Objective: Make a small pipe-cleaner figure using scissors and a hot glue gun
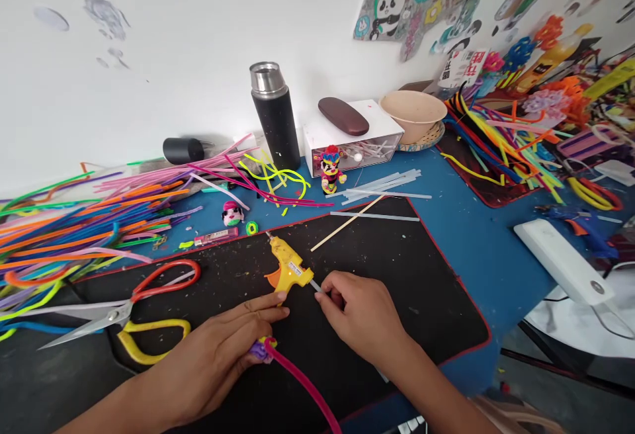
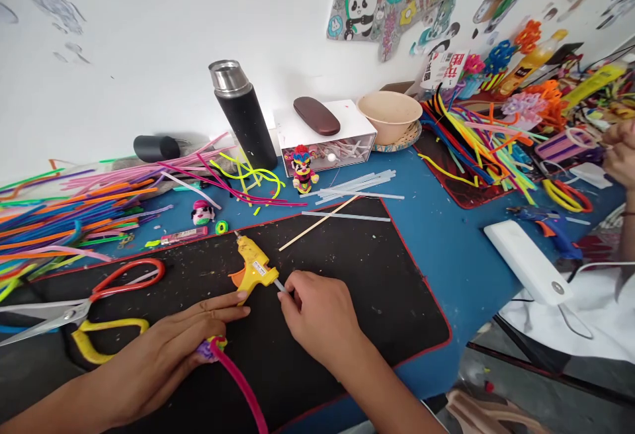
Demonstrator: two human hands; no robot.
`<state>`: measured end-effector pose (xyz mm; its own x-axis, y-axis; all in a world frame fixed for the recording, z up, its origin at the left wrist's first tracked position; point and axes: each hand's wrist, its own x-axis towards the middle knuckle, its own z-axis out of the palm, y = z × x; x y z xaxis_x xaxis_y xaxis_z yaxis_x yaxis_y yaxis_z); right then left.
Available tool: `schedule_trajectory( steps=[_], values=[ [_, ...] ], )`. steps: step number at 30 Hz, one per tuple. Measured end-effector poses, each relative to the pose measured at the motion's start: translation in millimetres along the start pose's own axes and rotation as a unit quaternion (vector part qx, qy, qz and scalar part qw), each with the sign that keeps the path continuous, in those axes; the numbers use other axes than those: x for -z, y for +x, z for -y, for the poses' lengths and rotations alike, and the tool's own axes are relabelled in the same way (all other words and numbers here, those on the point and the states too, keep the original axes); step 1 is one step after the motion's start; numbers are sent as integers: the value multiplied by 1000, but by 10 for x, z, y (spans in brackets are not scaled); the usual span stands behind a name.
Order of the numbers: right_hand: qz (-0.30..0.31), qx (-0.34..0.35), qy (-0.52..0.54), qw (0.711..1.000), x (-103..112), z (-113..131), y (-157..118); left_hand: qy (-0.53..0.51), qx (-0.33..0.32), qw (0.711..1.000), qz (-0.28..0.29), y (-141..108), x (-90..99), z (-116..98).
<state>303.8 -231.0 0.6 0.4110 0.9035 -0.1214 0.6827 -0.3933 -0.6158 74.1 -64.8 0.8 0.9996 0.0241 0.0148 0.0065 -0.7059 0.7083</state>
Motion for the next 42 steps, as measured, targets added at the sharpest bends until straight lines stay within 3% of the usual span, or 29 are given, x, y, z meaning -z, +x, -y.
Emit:
schedule_trajectory(
  steps=[8,13,18,23,26,31,33,35,40,42],
  values=[
    [-15,8,-5,1000,-59,7,14,-8,7,1000,-8,13,-8,-22],
    [-2,7,-22,1000,-6,14,33,13,-14,1000,-19,64,-7,-64],
    [-21,12,-45,999,19,17,102,15,5,999,-35,158,-47,-133],
    [-46,4,-95,994,103,1,252,-29,49,995,-85,251,-55,-228],
    [-81,-3,-122,989,174,28,259,-56,63,989,-124,166,31,-274],
    [-113,33,15,993,132,157,41,-42,152,965,-211,-137,295,-190],
    [-125,33,71,989,61,247,-35,13,173,960,-221,-232,390,-107],
    [-96,20,152,984,-33,367,-54,89,169,949,-249,-296,453,-30],
    [31,-11,384,923,-286,742,162,232,108,930,-266,-417,492,48],
    [38,-22,442,896,-345,879,294,260,95,924,-263,-481,495,39]
  ],
)
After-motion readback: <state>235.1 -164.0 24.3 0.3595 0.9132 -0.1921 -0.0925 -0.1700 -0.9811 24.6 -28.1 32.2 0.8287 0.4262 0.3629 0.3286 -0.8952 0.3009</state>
